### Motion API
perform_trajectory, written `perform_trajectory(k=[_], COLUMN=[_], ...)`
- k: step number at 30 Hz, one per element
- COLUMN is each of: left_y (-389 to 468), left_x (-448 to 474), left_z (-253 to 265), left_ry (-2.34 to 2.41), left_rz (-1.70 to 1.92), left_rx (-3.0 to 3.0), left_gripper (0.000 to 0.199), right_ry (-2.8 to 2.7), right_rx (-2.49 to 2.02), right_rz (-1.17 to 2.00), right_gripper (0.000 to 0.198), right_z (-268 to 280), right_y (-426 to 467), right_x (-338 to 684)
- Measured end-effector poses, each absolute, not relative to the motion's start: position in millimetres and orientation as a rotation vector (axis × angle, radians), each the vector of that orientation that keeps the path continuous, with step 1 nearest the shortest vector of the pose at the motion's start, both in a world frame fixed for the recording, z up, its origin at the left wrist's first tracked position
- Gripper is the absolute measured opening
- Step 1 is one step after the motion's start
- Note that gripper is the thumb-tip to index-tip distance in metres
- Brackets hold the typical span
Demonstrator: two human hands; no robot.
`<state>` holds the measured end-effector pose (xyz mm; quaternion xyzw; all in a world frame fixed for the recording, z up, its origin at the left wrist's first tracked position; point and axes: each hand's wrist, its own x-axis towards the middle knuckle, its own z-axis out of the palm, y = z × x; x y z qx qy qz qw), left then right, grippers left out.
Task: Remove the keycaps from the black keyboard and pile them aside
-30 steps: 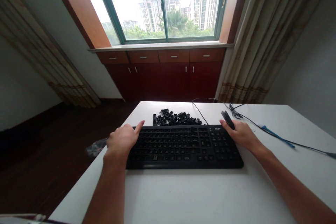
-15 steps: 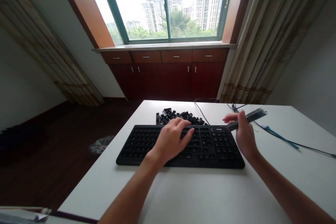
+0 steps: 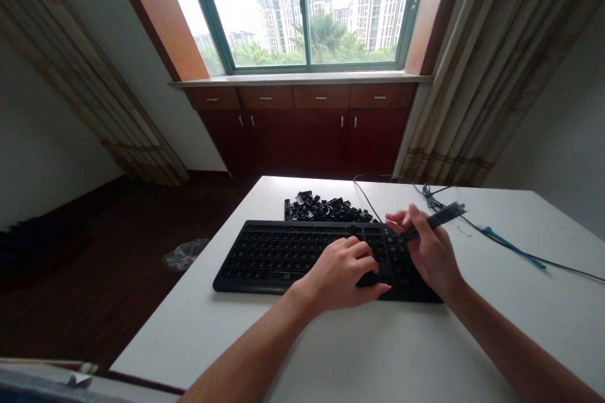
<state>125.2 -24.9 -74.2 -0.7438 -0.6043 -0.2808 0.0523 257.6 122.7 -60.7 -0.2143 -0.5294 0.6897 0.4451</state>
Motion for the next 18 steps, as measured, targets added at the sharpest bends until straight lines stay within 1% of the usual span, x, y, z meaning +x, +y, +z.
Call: perform_trajectory(k=[3, 6, 8, 11, 14, 18], left_y=[-27, -29, -30, -31, -31, -30], left_x=[126, 127, 128, 128, 128, 128], left_z=[-71, -65, -62, -60, -60, -62], left_ry=[-1.833, -1.851, -1.867, -1.869, -1.853, -1.852], left_rz=[-0.839, -0.863, -0.892, -0.927, -0.950, -0.969], left_rx=[-2.291, -2.321, -2.329, -2.328, -2.327, -2.318], left_gripper=[0.029, 0.018, 0.013, 0.012, 0.013, 0.013], right_ry=[-1.173, -1.076, -0.991, -0.957, -1.037, -1.137], right_rx=[-0.474, -0.475, -0.495, -0.573, -0.665, -0.699], right_rz=[1.825, 1.898, 1.993, 2.076, 2.041, 1.914], right_gripper=[0.027, 0.025, 0.031, 0.041, 0.043, 0.046], right_z=[-56, -53, -53, -56, -60, -64], right_y=[113, 101, 94, 84, 75, 68], right_x=[256, 255, 253, 250, 249, 249])
